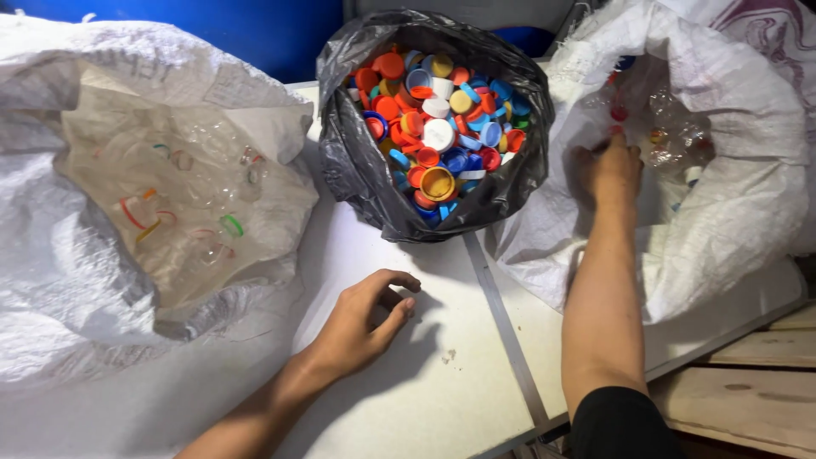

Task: The person removes plastic bottles from a white sack, unscrews the caps by hand, and places the caps into a black bag. The empty bottles are then placed into a second white sack. The process is repeated for multiple bottles.

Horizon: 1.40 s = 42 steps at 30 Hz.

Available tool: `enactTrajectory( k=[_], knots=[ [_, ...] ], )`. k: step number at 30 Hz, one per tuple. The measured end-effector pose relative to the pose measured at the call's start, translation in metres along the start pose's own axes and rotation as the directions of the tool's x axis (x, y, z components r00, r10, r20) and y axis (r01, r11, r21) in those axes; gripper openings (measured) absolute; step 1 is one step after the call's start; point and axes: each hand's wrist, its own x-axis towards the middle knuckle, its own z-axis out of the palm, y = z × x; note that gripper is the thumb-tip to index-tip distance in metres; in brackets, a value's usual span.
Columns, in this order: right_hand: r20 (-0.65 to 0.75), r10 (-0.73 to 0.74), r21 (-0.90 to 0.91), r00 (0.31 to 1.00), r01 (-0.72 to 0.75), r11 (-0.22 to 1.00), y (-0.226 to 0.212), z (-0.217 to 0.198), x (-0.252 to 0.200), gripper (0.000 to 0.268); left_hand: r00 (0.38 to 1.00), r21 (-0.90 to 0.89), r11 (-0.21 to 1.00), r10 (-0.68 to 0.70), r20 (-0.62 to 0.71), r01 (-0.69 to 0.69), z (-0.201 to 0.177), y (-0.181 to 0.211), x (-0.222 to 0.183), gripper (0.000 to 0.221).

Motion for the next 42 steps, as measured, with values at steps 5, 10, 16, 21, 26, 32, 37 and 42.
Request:
enactTrajectory(
  k=[5,10,16,21,26,32,37,42],
  knots=[
    [-0.041,-0.100,0.054,0.994,0.102,0.993,0.023,-0.027,0.020,0.042,1.000,-0.075,0.997,0.009,-0.024,-0.011,0.000,-0.004,-0.001,0.023],
    [-0.277,-0.255,0.492,0.926,0.365,0.791,-0.035,-0.106,-0.033,0.054,0.997,-0.128,0.992,0.007,-0.071,-0.016,0.000,-0.008,-0.001,0.023],
    [-0.144,-0.558,0.868,0.817,0.376,0.326,-0.122,-0.161,-0.124,0.076,0.982,-0.168,0.980,0.078,-0.175,-0.108,0.001,-0.016,-0.006,0.028],
    [0.328,-0.845,0.865,0.423,0.226,0.448,-0.165,-0.148,-0.172,0.038,0.893,-0.074,0.936,0.301,-0.335,-0.344,-0.003,0.000,-0.010,0.068],
    [0.324,-0.932,0.712,0.161,0.607,0.352,-0.203,-0.135,-0.218,0.038,0.829,0.040,0.903,0.410,-0.381,-0.429,-0.002,-0.005,-0.014,0.081],
    [0.356,-0.928,0.661,0.111,0.672,0.334,-0.205,-0.146,-0.233,0.040,0.854,0.022,0.941,0.315,-0.415,-0.336,0.003,-0.024,-0.013,0.051],
    [0.255,-0.959,0.565,0.126,0.786,0.253,-0.203,-0.146,-0.236,0.030,0.897,-0.012,0.965,0.237,-0.372,-0.260,0.000,-0.013,-0.016,0.036],
    [0.294,-0.951,0.596,0.099,0.759,0.263,-0.201,-0.144,-0.236,0.029,0.926,-0.016,0.970,0.227,-0.303,-0.243,-0.001,-0.013,-0.016,0.022]
  ],
)
